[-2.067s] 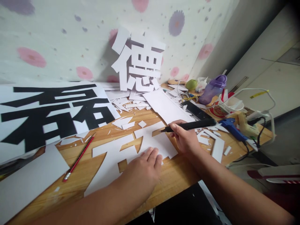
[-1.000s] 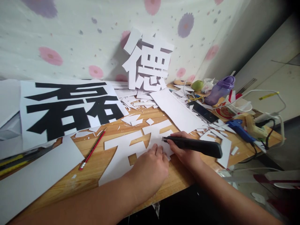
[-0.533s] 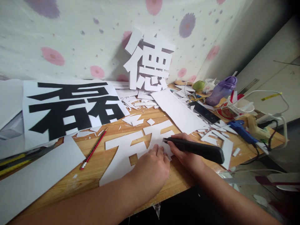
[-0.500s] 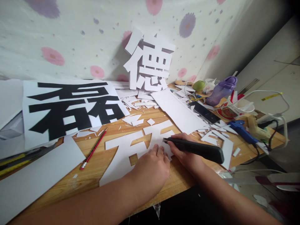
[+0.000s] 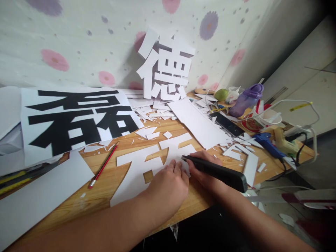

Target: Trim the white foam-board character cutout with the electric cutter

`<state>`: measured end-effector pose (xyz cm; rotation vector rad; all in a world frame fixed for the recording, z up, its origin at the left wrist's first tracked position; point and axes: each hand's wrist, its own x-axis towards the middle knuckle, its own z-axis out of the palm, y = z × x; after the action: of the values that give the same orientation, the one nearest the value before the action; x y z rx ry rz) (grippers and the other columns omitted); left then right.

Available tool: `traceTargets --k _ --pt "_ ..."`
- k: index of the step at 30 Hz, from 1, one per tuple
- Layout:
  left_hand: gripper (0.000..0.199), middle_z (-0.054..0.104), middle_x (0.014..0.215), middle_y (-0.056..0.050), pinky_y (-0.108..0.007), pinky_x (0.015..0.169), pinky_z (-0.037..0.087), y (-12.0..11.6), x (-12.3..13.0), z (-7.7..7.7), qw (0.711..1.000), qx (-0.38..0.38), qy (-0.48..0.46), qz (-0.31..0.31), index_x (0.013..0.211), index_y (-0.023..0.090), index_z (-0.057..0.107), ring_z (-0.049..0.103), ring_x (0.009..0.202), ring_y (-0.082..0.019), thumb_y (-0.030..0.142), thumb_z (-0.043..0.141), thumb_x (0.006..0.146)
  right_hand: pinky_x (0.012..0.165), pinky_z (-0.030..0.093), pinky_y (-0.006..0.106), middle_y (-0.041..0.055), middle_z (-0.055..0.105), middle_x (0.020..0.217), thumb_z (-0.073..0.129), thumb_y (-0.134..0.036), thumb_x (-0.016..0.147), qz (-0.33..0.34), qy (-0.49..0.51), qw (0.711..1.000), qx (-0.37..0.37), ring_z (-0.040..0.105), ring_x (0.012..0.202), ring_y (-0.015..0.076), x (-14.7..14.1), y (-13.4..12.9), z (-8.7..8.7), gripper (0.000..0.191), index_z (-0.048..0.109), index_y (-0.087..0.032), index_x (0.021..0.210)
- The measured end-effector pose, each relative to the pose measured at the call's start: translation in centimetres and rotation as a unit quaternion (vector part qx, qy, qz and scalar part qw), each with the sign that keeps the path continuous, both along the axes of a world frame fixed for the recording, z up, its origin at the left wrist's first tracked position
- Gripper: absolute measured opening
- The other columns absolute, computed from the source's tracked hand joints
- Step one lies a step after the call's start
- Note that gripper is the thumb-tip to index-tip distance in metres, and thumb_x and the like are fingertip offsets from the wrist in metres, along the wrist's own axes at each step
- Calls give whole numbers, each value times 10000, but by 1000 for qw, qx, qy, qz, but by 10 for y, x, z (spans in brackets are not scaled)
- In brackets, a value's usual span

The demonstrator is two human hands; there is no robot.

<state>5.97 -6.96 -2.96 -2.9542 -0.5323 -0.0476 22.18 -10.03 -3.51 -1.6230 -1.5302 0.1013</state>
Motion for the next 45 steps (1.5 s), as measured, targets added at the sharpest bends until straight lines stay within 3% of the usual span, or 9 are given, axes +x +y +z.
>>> traceTargets --k 6,11,18,30,34,36,39,42,45 --pt "345 620 1223 -287 -447 909 542 0 0 0 999 46 -17 -4 1192 -7 604 613 1157 -364 116 518 881 552 511 295 4 707 665 649 -339 789 7 -35 999 10 665 562 187 3 -3 -9 82 626 -261 802" --pt "387 601 1256 -285 -448 911 539 0 -1 4 999 36 -4 2 1244 -19 564 600 1176 -359 125 490 893 567 516 303 8 713 692 657 -341 810 6 -67 998 21 673 590 192 4 -6 -15 83 619 -270 830" --pt "387 604 1265 -268 -414 966 513 0 0 11 999 41 10 -6 1246 -13 571 607 1179 -316 128 473 899 531 509 287 -9 691 642 644 -276 808 40 -84 994 54 639 520 166 2 -12 -8 42 609 -271 829" --pt "371 624 1245 -260 -435 923 537 1 -1 -3 999 23 -24 8 1209 11 610 617 1158 -346 118 502 870 492 507 244 -7 694 618 627 -303 818 15 -60 997 56 651 501 153 2 -21 3 80 611 -228 794" --pt "358 591 1284 -278 -453 971 513 2 -4 -1 999 -26 -21 21 1189 12 610 578 1207 -360 88 539 846 574 519 269 26 700 750 628 -325 855 -40 -110 987 106 658 620 168 47 -13 9 135 660 -228 944" --pt "344 606 1289 -231 -442 996 497 3 -5 4 997 -62 -32 38 1181 58 614 570 1216 -335 116 565 846 593 500 283 38 656 777 634 -355 863 -24 -166 979 120 623 643 172 83 -2 12 252 677 -218 1070" --pt "329 639 1239 -157 -428 927 531 4 -7 13 990 -93 -48 89 1182 141 611 612 1125 -296 247 600 871 634 476 295 57 610 875 561 -355 908 22 -274 960 45 606 746 196 132 17 16 317 677 -247 1182" --pt "528 591 1281 -216 -487 911 520 4 -7 19 985 -81 -55 145 1265 123 565 588 1135 -350 427 651 841 636 447 273 76 609 940 554 -226 876 57 -395 916 -49 588 858 224 161 33 14 398 638 -292 1259" --pt "694 554 1307 -275 -565 957 459 4 -7 21 976 -69 -57 197 1283 96 558 531 1195 -418 556 680 778 629 444 266 93 623 1012 492 -61 830 56 -458 883 -90 580 921 236 173 42 12 499 649 -304 1236"
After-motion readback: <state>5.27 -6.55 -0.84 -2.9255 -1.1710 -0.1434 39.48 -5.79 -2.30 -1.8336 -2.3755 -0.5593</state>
